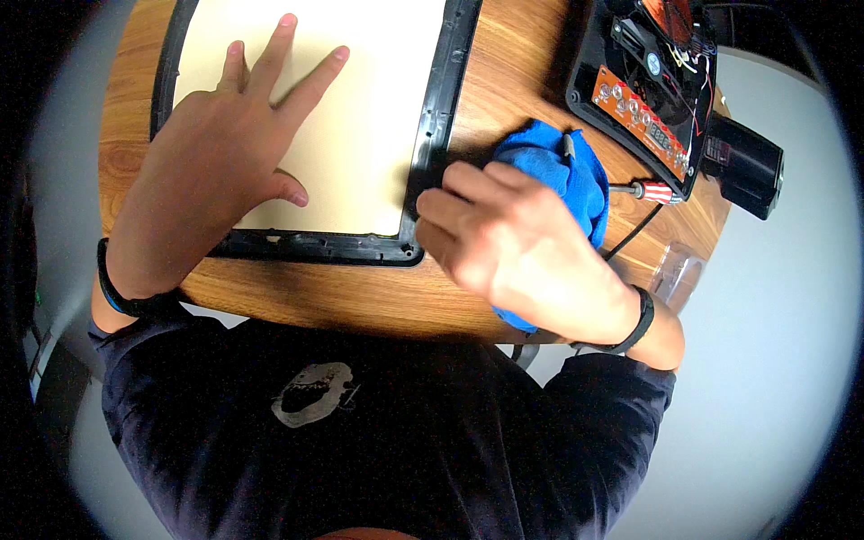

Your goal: The person wipes the inside of a black plastic cover with a blue cloth, then uses a screwdriver to remove screws from a circuit board inside an electronic device. They lift the circuit board and set it aside.

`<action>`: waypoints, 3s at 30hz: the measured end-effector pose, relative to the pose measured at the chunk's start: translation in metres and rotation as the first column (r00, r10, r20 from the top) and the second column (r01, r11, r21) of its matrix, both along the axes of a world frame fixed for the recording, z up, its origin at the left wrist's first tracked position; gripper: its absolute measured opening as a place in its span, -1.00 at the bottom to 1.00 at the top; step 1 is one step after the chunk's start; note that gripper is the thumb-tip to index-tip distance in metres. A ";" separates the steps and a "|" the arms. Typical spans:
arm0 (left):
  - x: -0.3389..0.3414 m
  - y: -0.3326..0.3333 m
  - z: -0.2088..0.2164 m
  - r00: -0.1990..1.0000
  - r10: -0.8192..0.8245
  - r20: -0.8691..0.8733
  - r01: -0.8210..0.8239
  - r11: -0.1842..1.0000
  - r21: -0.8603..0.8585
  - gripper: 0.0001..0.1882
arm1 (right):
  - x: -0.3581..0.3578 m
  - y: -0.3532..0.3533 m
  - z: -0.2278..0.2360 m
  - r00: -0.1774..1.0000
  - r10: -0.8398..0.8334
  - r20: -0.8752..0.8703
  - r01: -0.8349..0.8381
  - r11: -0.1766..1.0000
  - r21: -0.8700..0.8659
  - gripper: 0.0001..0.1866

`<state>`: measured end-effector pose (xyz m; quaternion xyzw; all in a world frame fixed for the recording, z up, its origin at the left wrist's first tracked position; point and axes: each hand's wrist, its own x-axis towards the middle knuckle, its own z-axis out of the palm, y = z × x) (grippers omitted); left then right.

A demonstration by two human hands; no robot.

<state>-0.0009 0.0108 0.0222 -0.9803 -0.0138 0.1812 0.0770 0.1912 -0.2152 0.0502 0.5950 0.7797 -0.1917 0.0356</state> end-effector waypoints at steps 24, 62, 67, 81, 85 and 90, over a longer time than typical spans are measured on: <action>-0.008 -0.004 -0.041 0.977 0.173 0.129 -0.179 0.983 0.041 0.51 | 0.005 -0.014 0.001 0.991 -0.133 -0.019 0.134 0.989 0.057 -0.75; -0.008 -0.007 -0.036 0.971 0.237 0.017 -0.237 0.966 0.104 0.54 | 0.009 -0.031 -0.002 0.932 -0.327 -0.155 0.344 0.934 0.093 -0.71; -0.008 -0.010 -0.036 0.976 0.217 0.029 -0.219 0.964 0.151 0.55 | 0.008 -0.031 -0.007 0.952 -0.300 -0.059 0.305 0.945 0.119 -0.69; -0.007 -0.007 -0.033 0.973 0.229 0.034 -0.231 0.967 0.107 0.55 | 0.000 -0.032 -0.007 0.955 -0.243 0.169 0.226 0.967 0.113 -0.64; -0.008 -0.006 -0.031 0.966 0.256 0.023 -0.257 0.965 0.057 0.55 | 0.001 -0.031 -0.004 0.948 -0.286 0.137 0.268 0.954 0.137 -0.65; -0.005 -0.010 -0.033 0.965 0.262 -0.015 -0.257 0.954 0.155 0.56 | 0.002 -0.031 -0.010 0.972 -0.225 0.067 0.213 0.965 0.152 -0.64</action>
